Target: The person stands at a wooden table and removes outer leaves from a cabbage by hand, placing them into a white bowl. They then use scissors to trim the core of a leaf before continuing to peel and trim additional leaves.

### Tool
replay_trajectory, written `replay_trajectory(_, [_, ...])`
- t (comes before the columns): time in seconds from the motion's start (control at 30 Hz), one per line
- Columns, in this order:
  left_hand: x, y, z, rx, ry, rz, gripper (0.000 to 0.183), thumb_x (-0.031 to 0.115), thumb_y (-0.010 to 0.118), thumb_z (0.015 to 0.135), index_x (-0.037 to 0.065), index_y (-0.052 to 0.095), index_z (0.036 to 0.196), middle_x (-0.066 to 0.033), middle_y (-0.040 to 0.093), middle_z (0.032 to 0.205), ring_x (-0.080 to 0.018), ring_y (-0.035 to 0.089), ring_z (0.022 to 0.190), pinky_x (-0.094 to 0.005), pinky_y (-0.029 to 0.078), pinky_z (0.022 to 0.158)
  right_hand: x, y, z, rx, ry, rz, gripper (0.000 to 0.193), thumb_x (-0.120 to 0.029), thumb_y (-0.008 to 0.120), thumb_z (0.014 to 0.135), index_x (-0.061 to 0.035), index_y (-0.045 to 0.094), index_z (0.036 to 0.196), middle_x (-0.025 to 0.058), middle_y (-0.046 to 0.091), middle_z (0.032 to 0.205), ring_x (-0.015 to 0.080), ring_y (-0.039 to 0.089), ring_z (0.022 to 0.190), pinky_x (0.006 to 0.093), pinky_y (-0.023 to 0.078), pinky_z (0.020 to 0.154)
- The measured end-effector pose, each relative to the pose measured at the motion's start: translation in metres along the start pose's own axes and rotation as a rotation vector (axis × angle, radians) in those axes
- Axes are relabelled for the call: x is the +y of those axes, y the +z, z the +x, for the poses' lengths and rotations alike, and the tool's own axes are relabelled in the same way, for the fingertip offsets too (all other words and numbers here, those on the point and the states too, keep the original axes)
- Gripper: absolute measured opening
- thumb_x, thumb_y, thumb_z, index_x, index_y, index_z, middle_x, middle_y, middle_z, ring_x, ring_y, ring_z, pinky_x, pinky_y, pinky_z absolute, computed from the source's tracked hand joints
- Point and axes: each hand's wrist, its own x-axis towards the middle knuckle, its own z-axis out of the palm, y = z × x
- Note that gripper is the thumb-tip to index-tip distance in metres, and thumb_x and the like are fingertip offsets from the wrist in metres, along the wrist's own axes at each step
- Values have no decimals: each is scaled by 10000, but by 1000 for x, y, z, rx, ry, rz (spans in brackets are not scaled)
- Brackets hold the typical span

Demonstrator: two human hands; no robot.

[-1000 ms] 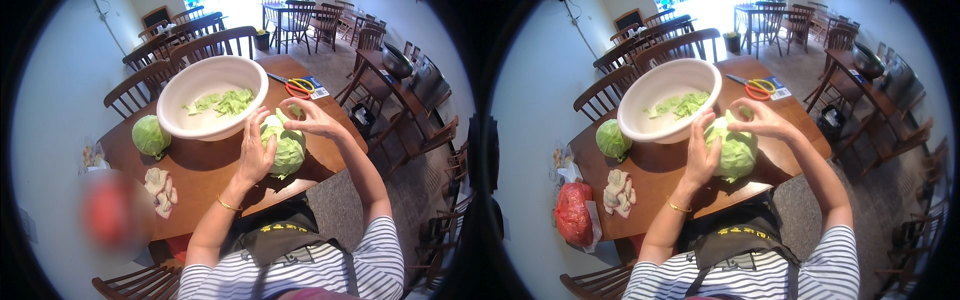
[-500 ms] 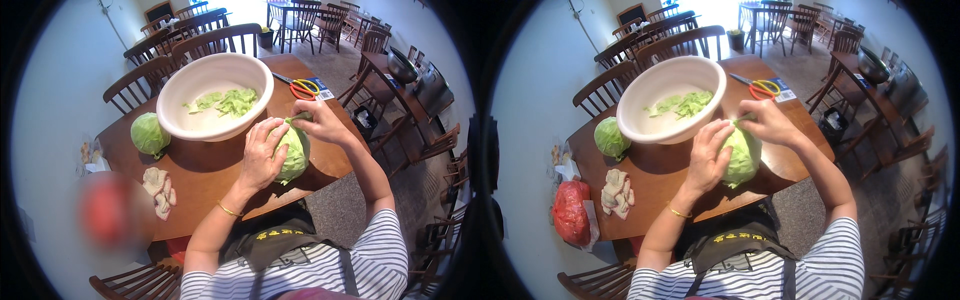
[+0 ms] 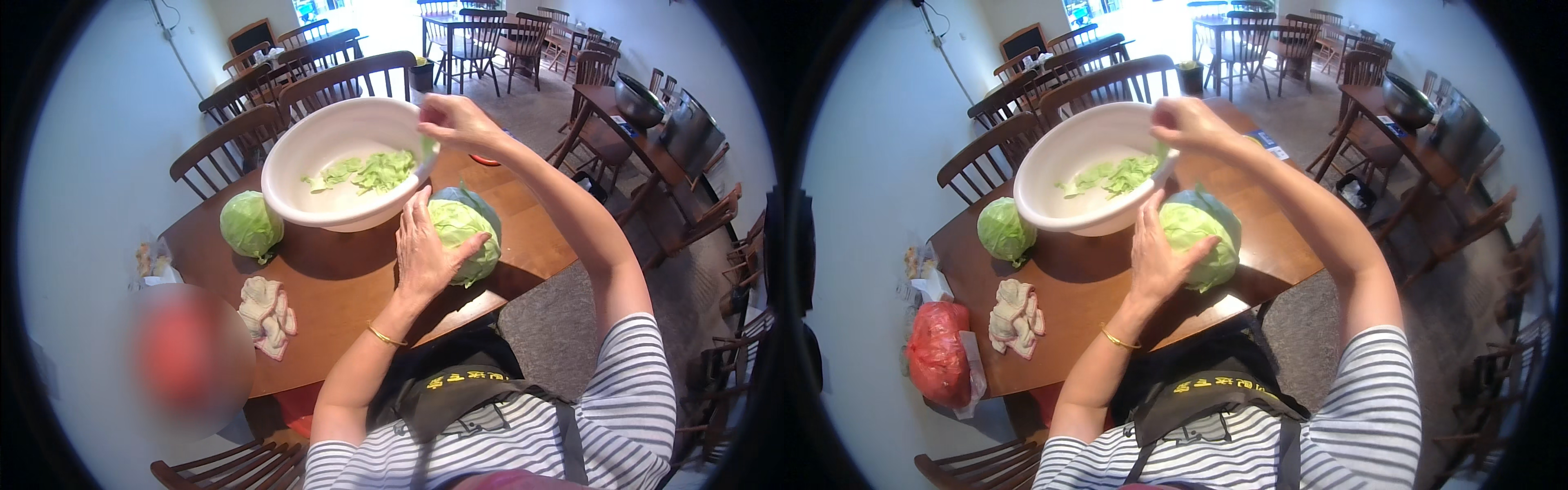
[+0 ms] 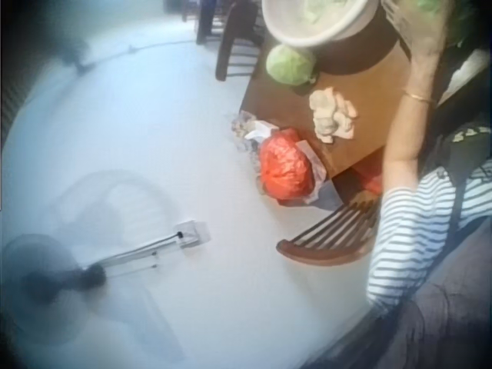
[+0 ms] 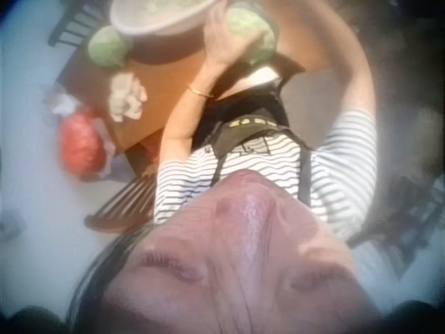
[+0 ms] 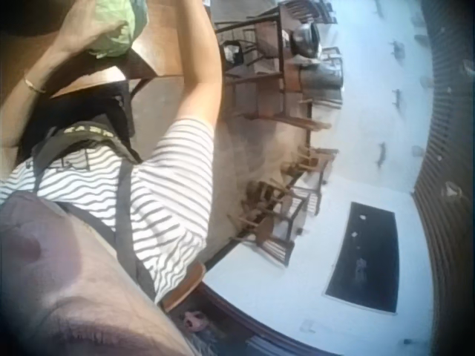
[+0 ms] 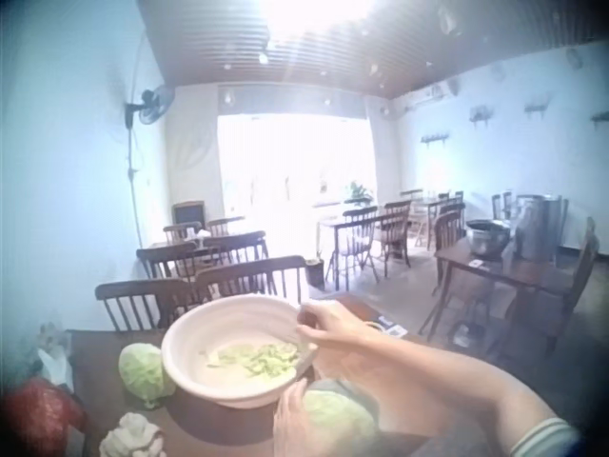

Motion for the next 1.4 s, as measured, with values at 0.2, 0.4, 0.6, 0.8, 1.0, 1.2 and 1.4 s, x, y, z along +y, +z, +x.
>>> replay_trajectory(0.2, [0,0,2,-63,-66,-67,932,511,805,713,-21,400,1363,-205,479,1280,-363,493,1217,-465,408,1033,40,17,-81,-205,260,539,395,-358,641,954,-31,638,1175,61,637,1145,157,603,1057,302,495,892])
replay_trajectory(0.4, [3,-7,4,-107,-108,-109,897,479,797,707,-13,419,1354,-202,487,1285,-350,493,1221,-457,406,1037,42,6,-105,-340,241,866,360,-218,704,903,-34,662,1209,104,629,1262,201,580,1191,371,445,1053])
replay_trajectory(0.6, [-3,-6,5,-108,-56,-144,862,457,801,698,-5,443,1332,-195,499,1273,-345,502,1208,-456,413,1029,57,17,-108,-170,232,825,120,-129,736,869,-54,680,942,21,651,1000,116,613,965,293,496,906])
replay_trajectory(0.8, [-3,-5,8,-115,-42,-182,837,465,805,696,8,458,1305,-187,510,1258,-345,499,1204,-467,411,1020,86,36,-95,-23,362,1211,190,-193,692,916,-66,621,1038,-1,629,901,42,560,737,196,477,667])
replay_trajectory(1.0, [-11,-6,6,-124,-39,-204,865,506,804,703,16,440,1316,-179,494,1290,-356,470,1227,-482,395,1020,30,14,-19,351,110,1240,239,-165,669,934,-16,604,1108,43,588,965,104,564,824,226,515,758])
replay_trajectory(1.2, [-21,3,1,-36,-188,-326,773,519,700,839,-45,471,1315,-212,519,1275,-342,508,1208,-439,411,1020,19,23,32,-74,-170,353,405,-233,704,886,-1,620,1206,118,650,1179,211,612,1125,330,492,951])
replay_trajectory(1.4, [-57,-24,-2,62,-489,-706,621,502,360,1045,-18,529,1339,-147,613,1292,-236,554,1202,-374,418,988,78,8,-60,-133,157,482,415,-340,670,925,-21,627,1187,68,652,1086,156,608,1015,316,499,886])
